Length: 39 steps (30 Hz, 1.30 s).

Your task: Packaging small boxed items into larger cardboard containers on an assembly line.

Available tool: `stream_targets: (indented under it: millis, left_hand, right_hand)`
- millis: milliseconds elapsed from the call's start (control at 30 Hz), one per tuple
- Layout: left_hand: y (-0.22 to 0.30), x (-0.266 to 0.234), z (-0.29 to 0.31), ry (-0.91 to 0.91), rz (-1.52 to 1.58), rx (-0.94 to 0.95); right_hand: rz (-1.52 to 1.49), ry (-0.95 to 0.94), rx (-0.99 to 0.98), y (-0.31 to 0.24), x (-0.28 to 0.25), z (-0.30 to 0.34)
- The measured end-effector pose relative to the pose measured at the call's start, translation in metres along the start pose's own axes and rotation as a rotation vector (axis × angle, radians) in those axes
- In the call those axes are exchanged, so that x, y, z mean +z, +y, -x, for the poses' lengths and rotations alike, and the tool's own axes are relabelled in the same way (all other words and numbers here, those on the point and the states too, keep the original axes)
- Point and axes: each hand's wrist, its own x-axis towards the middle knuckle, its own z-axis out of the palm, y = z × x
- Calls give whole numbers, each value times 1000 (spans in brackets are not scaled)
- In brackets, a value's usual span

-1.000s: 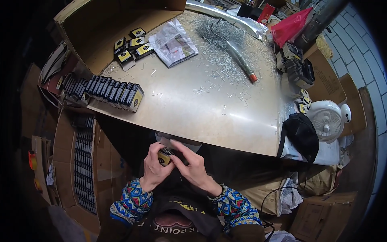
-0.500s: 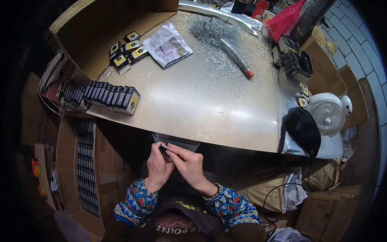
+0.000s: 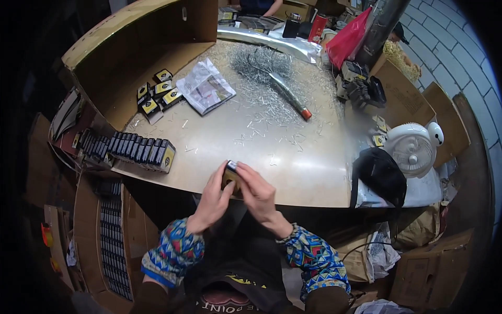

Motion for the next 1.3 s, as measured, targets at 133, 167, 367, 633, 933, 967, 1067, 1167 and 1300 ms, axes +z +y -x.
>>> stream_targets:
  millis: [133,167,367,633,933,967,1067,1167,1300]
  left_hand:
    - [9,-37,-18,58,-717,104]
    - [4,-54,-20,97,-834,156]
    - [-47,-166,-123,-1,-1030,204]
    - [-115,-257,-200,-485,-1377,158]
    - [-48,-231,-187,-223,-1240,174]
    - [-51,-237,-179,-154,-1214,223]
    - [-28,-234,-148,95,-880,61]
    - [-3,-211,-109,108,-212,-146]
    - [11,-176,-16,289,524,-527]
  right_hand:
    - [132,-150,16,37,-11,-39]
    - [366,-181,-180,62,-22,-58]
    - [965,14,-261,152,-51,-120]
    - [600,-329,-52,109,-51,-97]
    - [633,-576,-156,99,1,-97]
    - [563,-565,-168,94,0,-89]
    - [449,-565,-174,77,-9,-76]
    - [565,-366,-202,75,-23,-76]
    - [279,-637,77,75,-18,-74]
